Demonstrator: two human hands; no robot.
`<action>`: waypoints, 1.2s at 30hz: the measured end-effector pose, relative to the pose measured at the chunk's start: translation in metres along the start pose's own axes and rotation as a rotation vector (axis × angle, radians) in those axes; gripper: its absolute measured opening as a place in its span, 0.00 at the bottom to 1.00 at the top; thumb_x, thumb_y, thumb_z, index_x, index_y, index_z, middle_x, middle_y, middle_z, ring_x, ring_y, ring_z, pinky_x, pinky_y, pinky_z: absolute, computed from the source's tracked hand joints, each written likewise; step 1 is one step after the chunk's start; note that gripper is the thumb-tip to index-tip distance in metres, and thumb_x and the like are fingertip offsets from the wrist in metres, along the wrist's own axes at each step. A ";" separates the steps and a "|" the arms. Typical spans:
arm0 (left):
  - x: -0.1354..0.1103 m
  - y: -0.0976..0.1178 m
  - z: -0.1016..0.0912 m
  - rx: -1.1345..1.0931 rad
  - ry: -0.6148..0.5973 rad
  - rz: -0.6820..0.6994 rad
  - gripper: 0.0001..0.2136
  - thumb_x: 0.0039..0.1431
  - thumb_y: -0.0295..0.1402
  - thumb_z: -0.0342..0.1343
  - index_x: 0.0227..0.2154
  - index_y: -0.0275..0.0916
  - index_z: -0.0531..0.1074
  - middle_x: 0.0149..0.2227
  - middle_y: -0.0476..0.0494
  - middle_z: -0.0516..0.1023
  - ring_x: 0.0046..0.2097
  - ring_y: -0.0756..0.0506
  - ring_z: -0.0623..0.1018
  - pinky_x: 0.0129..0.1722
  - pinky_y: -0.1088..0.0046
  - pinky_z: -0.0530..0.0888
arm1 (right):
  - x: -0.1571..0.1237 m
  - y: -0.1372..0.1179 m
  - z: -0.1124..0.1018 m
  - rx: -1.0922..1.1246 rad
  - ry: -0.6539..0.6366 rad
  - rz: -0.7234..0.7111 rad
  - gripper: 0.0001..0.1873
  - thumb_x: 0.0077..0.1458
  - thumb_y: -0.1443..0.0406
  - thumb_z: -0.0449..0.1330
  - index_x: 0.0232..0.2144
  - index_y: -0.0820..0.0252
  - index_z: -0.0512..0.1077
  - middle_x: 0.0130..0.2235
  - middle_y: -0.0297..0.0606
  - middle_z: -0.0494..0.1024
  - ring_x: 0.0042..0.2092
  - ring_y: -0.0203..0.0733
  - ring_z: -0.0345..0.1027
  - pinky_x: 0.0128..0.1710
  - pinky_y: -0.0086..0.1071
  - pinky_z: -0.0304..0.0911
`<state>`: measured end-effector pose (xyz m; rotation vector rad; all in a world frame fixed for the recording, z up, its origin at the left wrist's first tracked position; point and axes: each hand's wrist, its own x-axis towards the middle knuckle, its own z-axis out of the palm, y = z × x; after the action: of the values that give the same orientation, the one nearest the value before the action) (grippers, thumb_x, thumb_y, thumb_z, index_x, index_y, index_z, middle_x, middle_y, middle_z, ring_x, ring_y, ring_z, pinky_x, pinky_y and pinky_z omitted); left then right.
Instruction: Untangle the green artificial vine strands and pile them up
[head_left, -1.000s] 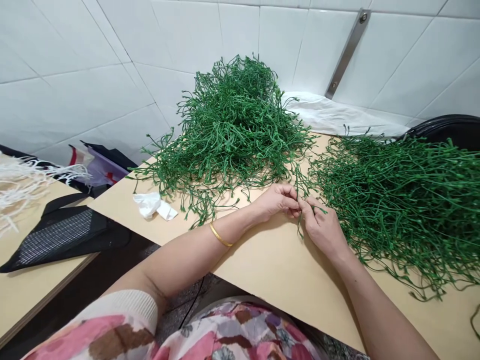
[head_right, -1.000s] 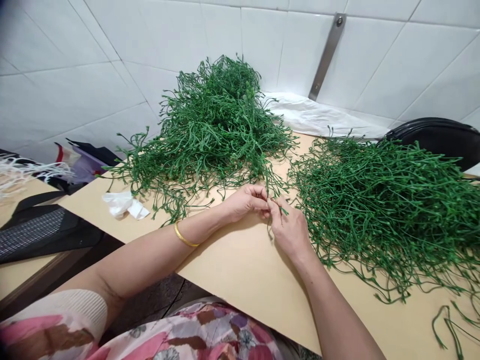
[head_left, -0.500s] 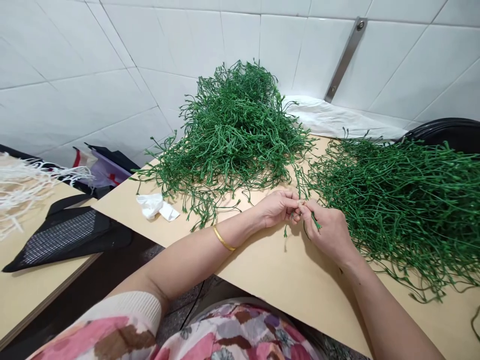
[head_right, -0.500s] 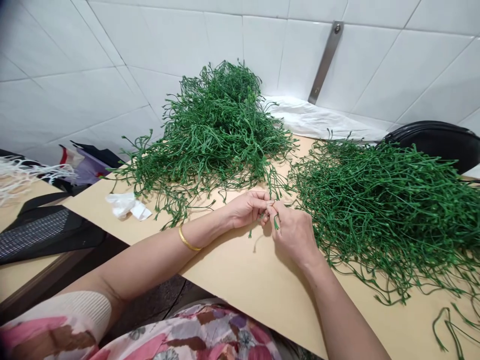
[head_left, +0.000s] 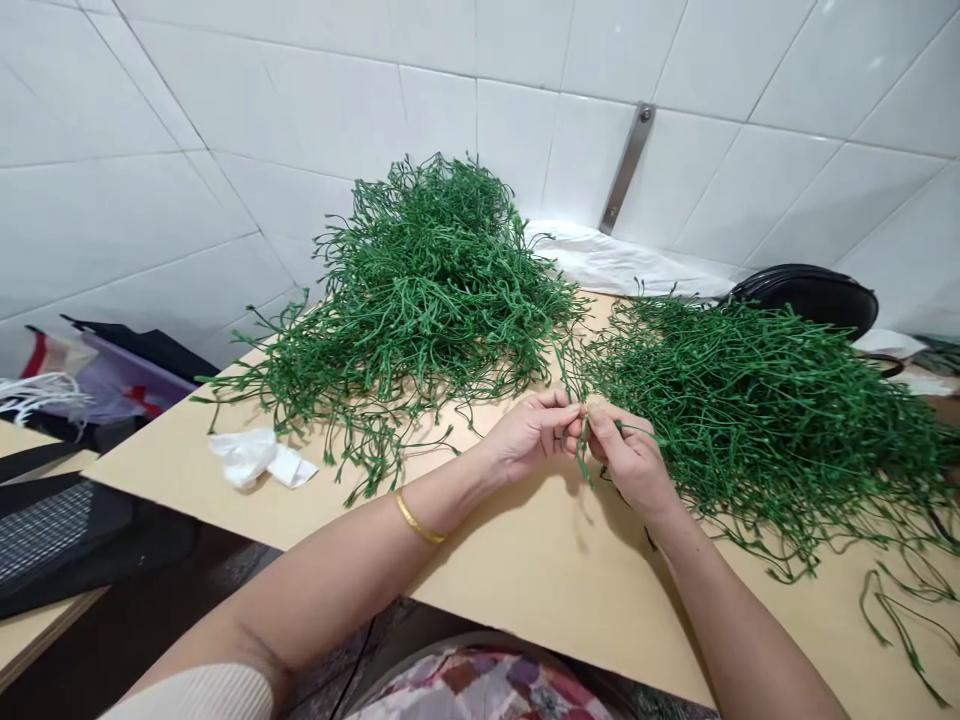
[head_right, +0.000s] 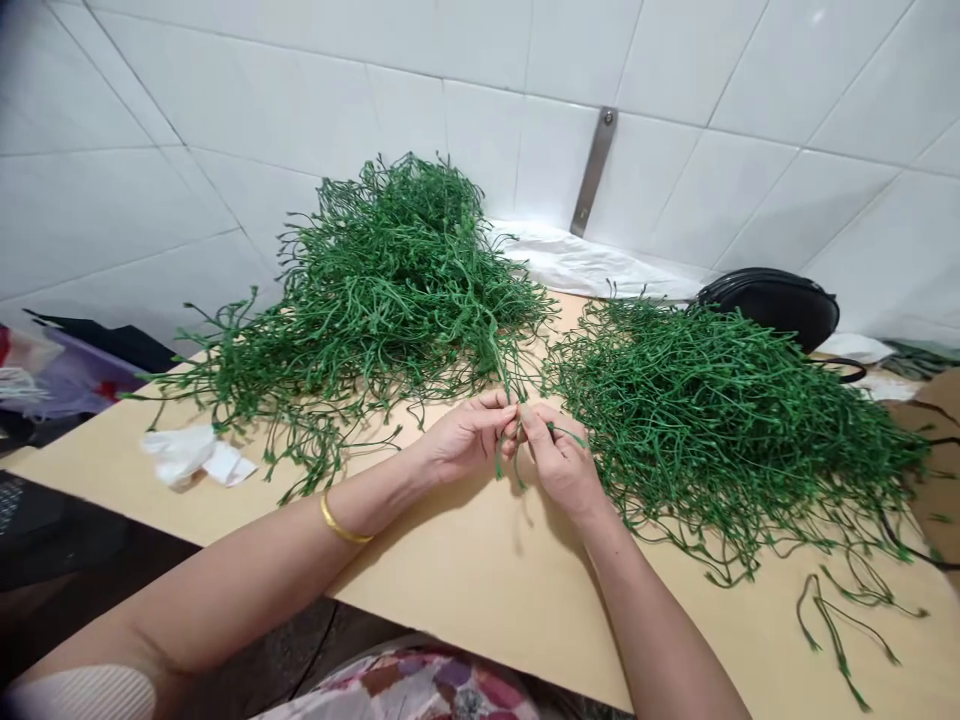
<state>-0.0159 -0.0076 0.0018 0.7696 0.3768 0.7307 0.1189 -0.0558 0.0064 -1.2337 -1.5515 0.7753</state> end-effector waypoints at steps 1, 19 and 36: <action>0.001 -0.001 -0.001 0.055 0.029 0.030 0.11 0.45 0.29 0.59 0.21 0.35 0.60 0.19 0.51 0.69 0.21 0.54 0.70 0.23 0.79 0.66 | 0.001 0.002 0.000 -0.064 0.023 -0.006 0.19 0.57 0.55 0.48 0.20 0.58 0.65 0.18 0.30 0.60 0.21 0.32 0.52 0.21 0.27 0.50; 0.012 0.006 -0.012 0.053 0.262 0.003 0.08 0.50 0.24 0.53 0.21 0.36 0.59 0.16 0.52 0.65 0.18 0.55 0.68 0.20 0.80 0.66 | -0.015 -0.031 0.005 -0.520 0.161 -0.441 0.12 0.56 0.66 0.49 0.23 0.60 0.65 0.18 0.29 0.62 0.20 0.29 0.53 0.20 0.25 0.48; 0.004 0.001 -0.007 0.608 0.438 0.334 0.10 0.49 0.25 0.50 0.37 0.38 0.63 0.15 0.59 0.61 0.16 0.55 0.64 0.17 0.81 0.63 | -0.001 -0.030 -0.027 -0.886 0.246 -0.232 0.15 0.54 0.61 0.52 0.42 0.59 0.68 0.42 0.45 0.71 0.45 0.50 0.61 0.43 0.44 0.58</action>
<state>-0.0173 -0.0003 -0.0027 1.2652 0.9072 1.1243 0.1338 -0.0675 0.0414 -1.6363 -1.8395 -0.2695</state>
